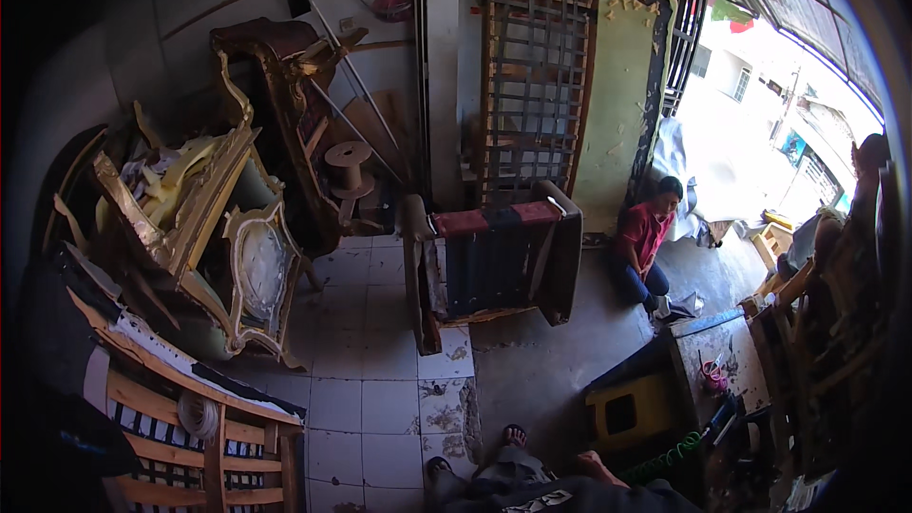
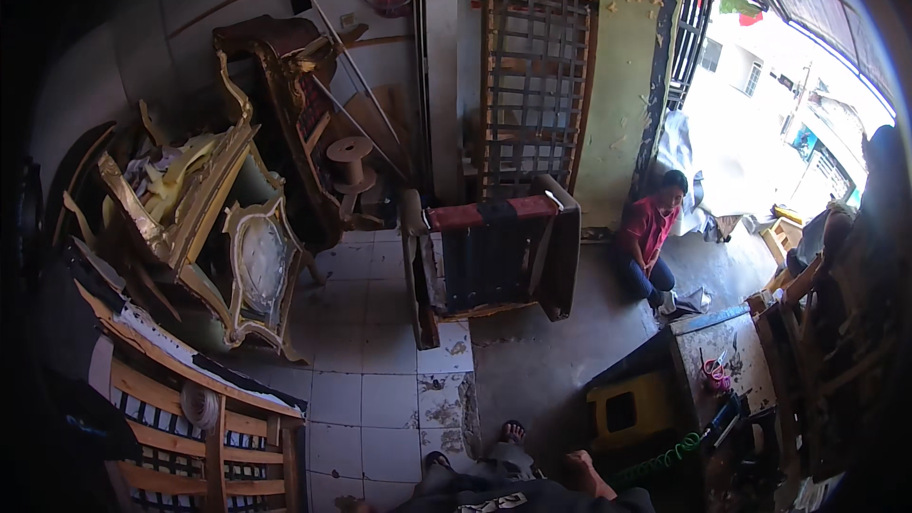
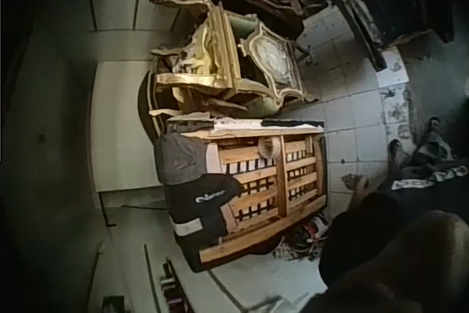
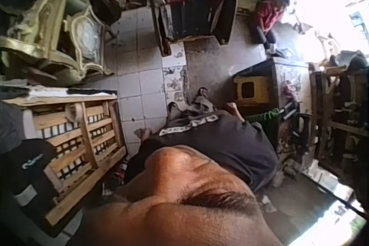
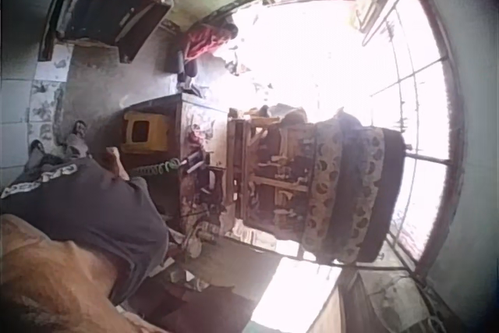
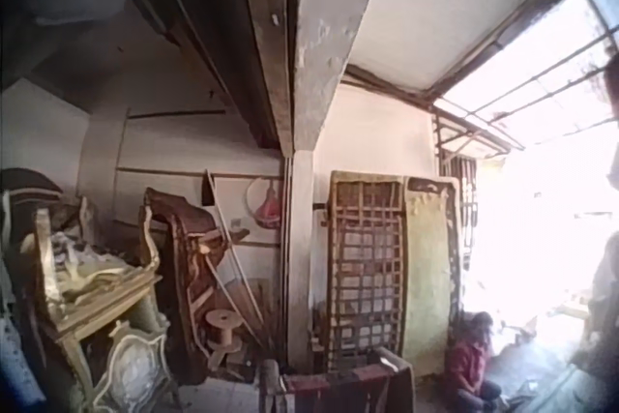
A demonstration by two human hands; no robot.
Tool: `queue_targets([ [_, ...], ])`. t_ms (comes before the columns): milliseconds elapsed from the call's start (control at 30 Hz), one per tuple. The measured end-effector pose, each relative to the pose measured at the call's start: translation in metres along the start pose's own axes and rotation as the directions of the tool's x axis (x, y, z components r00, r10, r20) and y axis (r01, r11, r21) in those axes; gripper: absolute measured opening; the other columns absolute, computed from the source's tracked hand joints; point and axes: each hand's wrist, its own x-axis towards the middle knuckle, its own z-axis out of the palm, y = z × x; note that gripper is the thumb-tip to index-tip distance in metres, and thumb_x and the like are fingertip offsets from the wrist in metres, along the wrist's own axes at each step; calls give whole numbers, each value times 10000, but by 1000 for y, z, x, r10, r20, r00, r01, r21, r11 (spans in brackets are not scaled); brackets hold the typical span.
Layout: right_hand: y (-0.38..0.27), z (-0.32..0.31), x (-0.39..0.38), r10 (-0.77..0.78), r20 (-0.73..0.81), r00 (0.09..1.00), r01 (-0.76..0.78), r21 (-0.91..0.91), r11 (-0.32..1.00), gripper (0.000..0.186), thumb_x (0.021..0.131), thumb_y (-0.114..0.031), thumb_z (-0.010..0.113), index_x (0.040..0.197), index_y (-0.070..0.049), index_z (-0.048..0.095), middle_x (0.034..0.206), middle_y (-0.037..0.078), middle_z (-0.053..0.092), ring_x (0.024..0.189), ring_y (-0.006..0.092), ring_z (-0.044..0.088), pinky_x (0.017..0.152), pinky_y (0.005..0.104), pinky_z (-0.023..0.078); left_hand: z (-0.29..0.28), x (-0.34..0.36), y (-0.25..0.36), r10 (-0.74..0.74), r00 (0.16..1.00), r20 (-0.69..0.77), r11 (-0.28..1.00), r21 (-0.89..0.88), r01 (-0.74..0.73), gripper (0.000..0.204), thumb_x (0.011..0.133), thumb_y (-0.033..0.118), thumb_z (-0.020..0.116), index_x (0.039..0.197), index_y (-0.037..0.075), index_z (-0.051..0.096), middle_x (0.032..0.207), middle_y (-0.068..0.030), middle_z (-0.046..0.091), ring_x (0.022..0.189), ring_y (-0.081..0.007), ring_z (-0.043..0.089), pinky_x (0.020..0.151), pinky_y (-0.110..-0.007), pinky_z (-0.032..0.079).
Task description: The person uses a pneumatic staple gun to attach fabric and padding to the frame of an armchair, then trims excess material with scissors.
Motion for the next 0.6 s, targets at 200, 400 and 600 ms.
queue_targets([
  [200, 34, 1, -2, 134, -41, 990, -86, 584, 808, 246, 863, -193, 649, 1035, -36, 724, 970, 105, 726, 934, 228, 699, 820, 328, 536, 53, 22, 69, 347, 938, -6, 937, -39, -347, 164, 896, 144, 593, 800, 36, 671, 697, -91, 670, 555, -203, 646, 444, -360, 486],
  [400, 28, -40, 36, 401, -49, 915, 1, 993, 119, 284, 881, -197, 642, 1070, 7, 702, 959, 93, 717, 934, 213, 680, 813, 363, 536, 156, 8, 134, 295, 942, 160, 953, -124, -277, 56, 947, 100, 597, 960, 49, 616, 741, -53, 616, 568, -153, 583, 454, -285, 461],
  [600, 98, -39, -19, 205, -329, 922, 223, 883, 414, 207, 877, -168, 638, 989, -5, 700, 847, 27, 657, 777, 123, 611, 668, 318, 500, 252, -8, 123, 473, 846, 246, 880, -175, -441, 180, 934, 107, 627, 1082, 27, 692, 853, -53, 703, 711, -141, 668, 639, -268, 552],
])
